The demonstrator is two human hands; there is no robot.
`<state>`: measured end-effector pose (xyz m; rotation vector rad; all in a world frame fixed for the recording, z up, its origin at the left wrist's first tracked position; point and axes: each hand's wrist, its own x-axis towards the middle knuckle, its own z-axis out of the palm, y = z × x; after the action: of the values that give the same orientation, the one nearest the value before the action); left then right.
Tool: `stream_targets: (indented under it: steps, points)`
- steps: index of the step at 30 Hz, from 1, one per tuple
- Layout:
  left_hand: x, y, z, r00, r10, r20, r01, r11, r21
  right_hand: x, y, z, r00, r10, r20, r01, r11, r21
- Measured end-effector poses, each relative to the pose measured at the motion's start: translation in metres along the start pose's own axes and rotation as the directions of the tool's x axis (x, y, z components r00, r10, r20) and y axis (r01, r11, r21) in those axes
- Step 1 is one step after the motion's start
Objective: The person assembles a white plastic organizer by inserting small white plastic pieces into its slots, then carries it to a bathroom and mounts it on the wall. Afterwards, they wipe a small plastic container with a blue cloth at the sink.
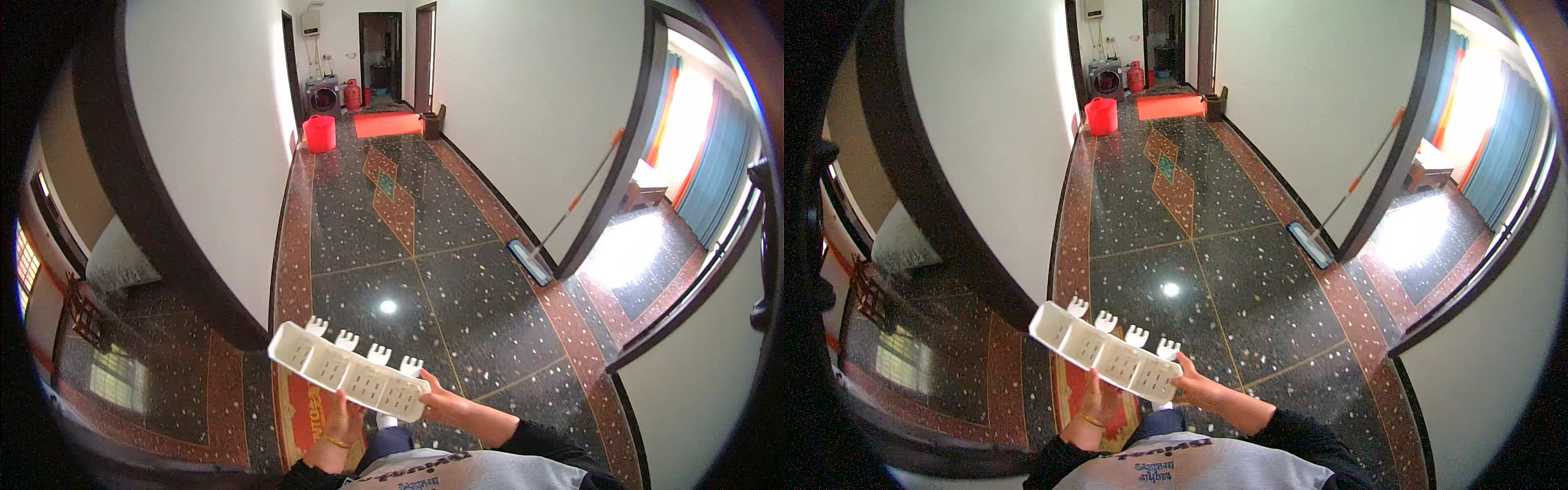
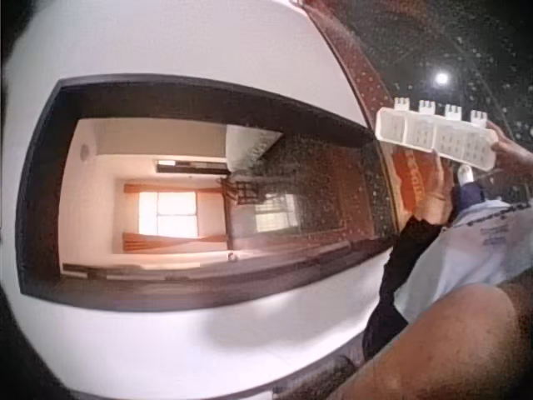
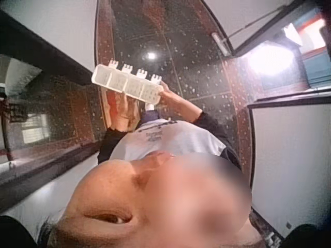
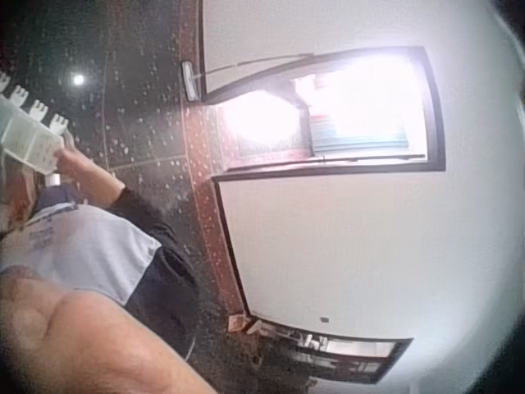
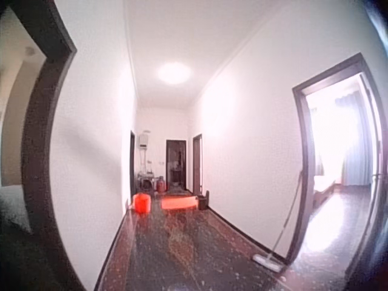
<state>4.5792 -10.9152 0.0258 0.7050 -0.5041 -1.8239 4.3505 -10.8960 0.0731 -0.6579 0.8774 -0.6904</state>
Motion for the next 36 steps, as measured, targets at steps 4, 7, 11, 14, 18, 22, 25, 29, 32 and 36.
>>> stream_targets:
  steps: [4,7,11,14,18,22,25,29,32,36]
  points:
    - [0.135,0.034,0.034,0.976,0.037,0.212,-0.031,0.999,-0.033,0.060,-0.077,-0.049,0.989,-0.144,-0.036,0.145,0.989,0.011]
    - [0.227,0.053,0.066,0.955,-0.052,0.291,0.079,0.994,-0.082,0.090,-0.128,-0.091,0.962,-0.264,-0.067,0.265,0.964,0.011]
    - [0.351,0.076,0.096,0.965,-0.123,0.230,0.128,0.992,-0.007,0.126,-0.179,-0.161,0.882,-0.319,-0.347,0.330,0.944,-0.028]
    - [0.441,0.097,0.103,0.987,-0.093,0.129,0.100,0.994,-0.048,0.164,-0.218,-0.223,0.813,-0.203,-0.546,0.212,0.976,-0.048]
    - [0.542,0.140,0.098,0.988,-0.136,-0.079,0.120,0.976,-0.182,0.231,-0.302,-0.299,0.769,-0.094,-0.632,0.292,0.931,0.217]
    - [0.610,0.188,0.090,0.933,-0.137,-0.334,0.061,0.972,-0.229,0.312,-0.417,-0.341,0.774,-0.199,-0.601,0.411,0.880,0.238]
    - [0.650,0.213,0.079,0.893,-0.133,-0.430,0.001,0.956,-0.293,0.382,-0.497,-0.358,0.791,-0.245,-0.561,0.385,0.911,0.145]
    - [0.722,0.236,0.061,0.861,-0.084,-0.502,-0.071,0.957,-0.282,0.479,-0.579,-0.391,0.837,-0.276,-0.473,0.338,0.940,0.050]
    - [0.802,0.255,0.053,0.823,-0.112,-0.556,-0.074,0.951,-0.301,0.545,-0.629,-0.425,0.853,-0.234,-0.468,0.292,0.955,0.055]
    - [0.936,0.292,0.066,0.865,-0.064,-0.498,-0.093,0.954,-0.285,0.608,-0.699,-0.474,0.791,-0.200,-0.578,0.303,0.949,0.086]
